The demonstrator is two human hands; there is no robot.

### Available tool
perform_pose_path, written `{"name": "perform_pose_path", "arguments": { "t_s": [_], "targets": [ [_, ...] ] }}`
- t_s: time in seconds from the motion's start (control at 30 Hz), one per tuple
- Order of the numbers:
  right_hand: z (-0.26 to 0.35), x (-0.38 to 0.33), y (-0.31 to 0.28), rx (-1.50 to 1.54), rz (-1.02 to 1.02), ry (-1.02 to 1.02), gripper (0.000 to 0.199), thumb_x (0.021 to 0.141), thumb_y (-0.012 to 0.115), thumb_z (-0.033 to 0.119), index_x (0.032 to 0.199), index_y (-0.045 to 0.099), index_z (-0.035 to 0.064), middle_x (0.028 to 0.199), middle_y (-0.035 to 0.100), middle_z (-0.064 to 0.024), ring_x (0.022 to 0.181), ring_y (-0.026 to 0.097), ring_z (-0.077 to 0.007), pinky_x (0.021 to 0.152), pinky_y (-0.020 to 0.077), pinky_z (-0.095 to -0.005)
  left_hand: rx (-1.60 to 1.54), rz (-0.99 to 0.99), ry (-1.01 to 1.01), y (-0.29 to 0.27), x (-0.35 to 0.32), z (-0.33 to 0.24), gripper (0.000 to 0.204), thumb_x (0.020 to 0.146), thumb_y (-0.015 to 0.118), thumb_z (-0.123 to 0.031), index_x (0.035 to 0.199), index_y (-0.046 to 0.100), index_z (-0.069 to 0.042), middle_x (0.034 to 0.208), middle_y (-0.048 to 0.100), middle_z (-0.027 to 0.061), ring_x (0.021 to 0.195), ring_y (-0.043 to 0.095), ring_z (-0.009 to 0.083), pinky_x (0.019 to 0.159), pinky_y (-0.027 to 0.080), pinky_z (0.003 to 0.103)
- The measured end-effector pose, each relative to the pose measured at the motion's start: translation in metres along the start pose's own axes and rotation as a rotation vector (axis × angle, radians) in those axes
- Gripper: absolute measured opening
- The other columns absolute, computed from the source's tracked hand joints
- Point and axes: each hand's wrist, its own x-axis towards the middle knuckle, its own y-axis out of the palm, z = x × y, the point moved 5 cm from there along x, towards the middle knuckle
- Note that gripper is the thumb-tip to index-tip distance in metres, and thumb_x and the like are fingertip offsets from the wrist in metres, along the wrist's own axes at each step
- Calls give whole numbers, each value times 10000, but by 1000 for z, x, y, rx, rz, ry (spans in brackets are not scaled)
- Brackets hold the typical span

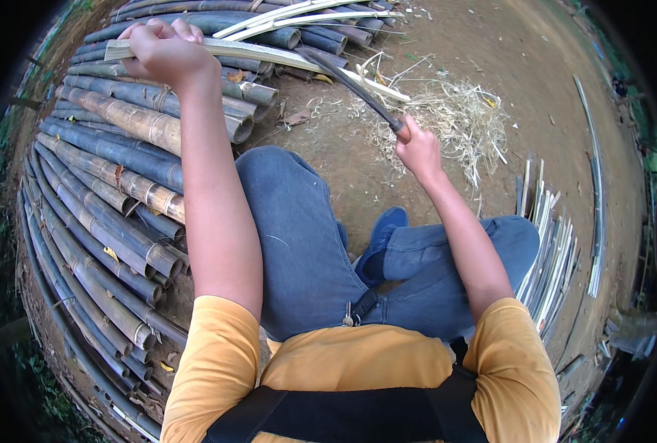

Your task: The person shaves a strip of bamboo using a knife, removing thin layers of wood and smoothing the surface.

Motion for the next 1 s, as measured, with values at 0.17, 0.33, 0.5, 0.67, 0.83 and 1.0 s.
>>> {"name": "perform_pose_path", "arguments": {
  "t_s": [0.17,0.33,0.5,0.67,0.83,1.0],
  "targets": [
    [-37,26,16,-13,-20,220,241,967,557,261,1111,676,108,990,709,-247,996,681,-415,872,523,-530,13,42,32,3,1,0,137,849,449,-142,935,354,-92,658,381,33,425,362,133,391,315,287],
    [4,5,10,8,-86,73,180,888,618,208,1051,629,132,868,717,-211,862,702,-416,778,547,-535,54,-1,74,6,-2,-7,96,845,435,-147,868,358,-94,603,356,32,422,355,143,403,304,304],
    [-53,33,44,-15,-152,-35,205,872,624,199,1058,623,114,835,706,-225,831,697,-427,745,551,-539,44,103,57,6,6,-1,95,814,417,-128,741,361,-106,574,326,22,425,341,154,413,294,324],
    [-54,45,42,-44,-30,244,290,937,576,254,1194,637,133,999,713,-228,982,687,-409,860,530,-527,71,6,22,1,4,0,140,810,409,-137,701,322,-114,570,318,21,436,336,151,429,288,326],
    [-34,32,43,-38,-67,54,296,900,603,226,1179,620,128,856,708,-237,848,700,-431,758,555,-528,10,-2,37,-3,12,-3,148,890,436,-196,765,375,-145,592,322,-8,436,305,121,408,268,295],
    [-77,47,58,-45,-108,55,281,933,573,261,1177,628,132,896,711,-233,891,700,-421,787,557,-521,-90,-48,25,15,-1,-4,267,982,516,-322,781,437,-166,613,356,-41,418,317,86,367,269,255]
  ]
}}
